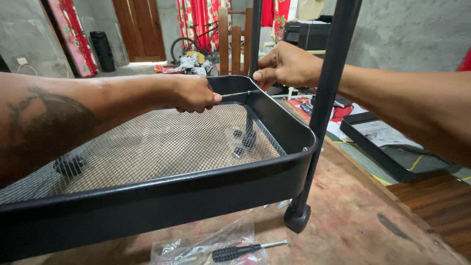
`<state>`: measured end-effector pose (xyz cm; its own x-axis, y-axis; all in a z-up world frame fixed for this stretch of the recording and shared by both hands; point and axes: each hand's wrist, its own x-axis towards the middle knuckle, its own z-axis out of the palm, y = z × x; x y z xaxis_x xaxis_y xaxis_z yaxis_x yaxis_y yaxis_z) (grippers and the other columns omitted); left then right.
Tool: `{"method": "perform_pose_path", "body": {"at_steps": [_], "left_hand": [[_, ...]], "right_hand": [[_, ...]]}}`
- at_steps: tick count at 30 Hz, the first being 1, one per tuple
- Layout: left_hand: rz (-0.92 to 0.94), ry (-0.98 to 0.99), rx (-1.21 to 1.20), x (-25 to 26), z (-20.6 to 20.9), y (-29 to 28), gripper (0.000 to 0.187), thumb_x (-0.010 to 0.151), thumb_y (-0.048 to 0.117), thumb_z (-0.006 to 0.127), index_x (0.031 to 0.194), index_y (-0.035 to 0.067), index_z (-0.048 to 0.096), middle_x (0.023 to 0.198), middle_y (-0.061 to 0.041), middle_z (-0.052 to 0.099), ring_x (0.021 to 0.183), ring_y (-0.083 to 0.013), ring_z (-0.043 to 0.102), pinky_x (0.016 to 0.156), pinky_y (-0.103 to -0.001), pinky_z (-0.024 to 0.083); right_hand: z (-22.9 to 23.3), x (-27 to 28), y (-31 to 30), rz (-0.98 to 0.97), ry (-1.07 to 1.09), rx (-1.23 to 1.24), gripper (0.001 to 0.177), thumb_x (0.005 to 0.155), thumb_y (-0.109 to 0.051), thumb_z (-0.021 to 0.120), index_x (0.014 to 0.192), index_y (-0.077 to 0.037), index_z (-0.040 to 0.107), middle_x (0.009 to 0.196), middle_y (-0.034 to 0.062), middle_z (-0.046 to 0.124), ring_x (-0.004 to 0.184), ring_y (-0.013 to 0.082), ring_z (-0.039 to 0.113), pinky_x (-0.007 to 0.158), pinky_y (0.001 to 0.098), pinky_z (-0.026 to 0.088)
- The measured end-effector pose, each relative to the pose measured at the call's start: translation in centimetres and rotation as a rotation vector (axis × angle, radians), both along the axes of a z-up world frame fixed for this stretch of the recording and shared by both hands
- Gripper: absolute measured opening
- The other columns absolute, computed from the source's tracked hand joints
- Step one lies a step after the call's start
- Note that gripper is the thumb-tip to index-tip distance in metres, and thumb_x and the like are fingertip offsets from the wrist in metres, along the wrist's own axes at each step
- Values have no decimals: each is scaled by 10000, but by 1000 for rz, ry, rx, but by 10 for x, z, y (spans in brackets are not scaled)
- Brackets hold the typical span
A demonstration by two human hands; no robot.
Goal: The person attaches a black mesh tray to a metal frame using an Allen key. They align the tray, insert bolts, and tighten them to secure the tray to the frame.
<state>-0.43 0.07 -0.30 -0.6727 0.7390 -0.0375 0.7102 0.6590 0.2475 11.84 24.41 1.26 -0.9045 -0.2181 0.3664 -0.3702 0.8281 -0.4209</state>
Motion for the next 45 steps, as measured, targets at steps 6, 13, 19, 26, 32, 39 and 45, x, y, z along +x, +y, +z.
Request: {"method": "perform_pose_path", "body": {"at_steps": [6,13,19,26,32,39,45], "left_hand": [[-140,343,27,-6,-14,4,474,1011,472,524,1104,72,760,1012,-182,731,994,-323,690,915,-455,515],[-16,374,48,35,-12,-11,428,1024,441,496,1153,94,711,1061,-172,726,1053,-333,689,950,-491,507],[38,459,35,51,-19,-18,368,1023,378,530,1136,72,701,1048,-195,744,1011,-353,726,910,-497,543],[-164,439,2,38,0,-14,426,1019,437,552,1104,59,730,1010,-202,728,967,-337,683,865,-467,515],[41,-229,-32,39,35,-9,500,1073,431,445,1057,13,720,787,-60,566,709,-195,512,681,-397,462],[-25,-669,-104,39,39,-10,421,1067,433,393,922,64,536,709,7,520,581,-110,483,541,-281,439],[-41,-681,-65,13,33,-10,492,1044,529,441,845,101,580,598,89,314,431,-44,239,350,-226,184]], "right_hand": [[-2,-3,4,37,-9,-39,277,978,-207,669,1088,36,742,885,75,764,828,140,742,790,285,622],[-4,-8,7,32,-5,-43,276,982,-207,668,1114,23,743,889,66,756,824,132,733,790,284,621],[-10,-7,11,34,19,-33,296,975,-231,679,1160,-8,741,913,63,768,829,130,734,789,277,612],[-9,1,4,-59,9,53,305,981,-261,680,1162,-25,745,902,60,772,848,132,727,764,311,575],[-6,5,5,50,4,34,297,998,-246,666,1159,-9,743,905,65,765,846,135,724,801,299,594],[-7,13,14,0,46,97,282,1025,-231,655,1099,31,730,908,71,767,875,139,745,825,303,605],[-2,4,10,97,-26,-130,271,970,-184,648,1146,9,718,933,73,775,844,148,755,798,307,625]]}}
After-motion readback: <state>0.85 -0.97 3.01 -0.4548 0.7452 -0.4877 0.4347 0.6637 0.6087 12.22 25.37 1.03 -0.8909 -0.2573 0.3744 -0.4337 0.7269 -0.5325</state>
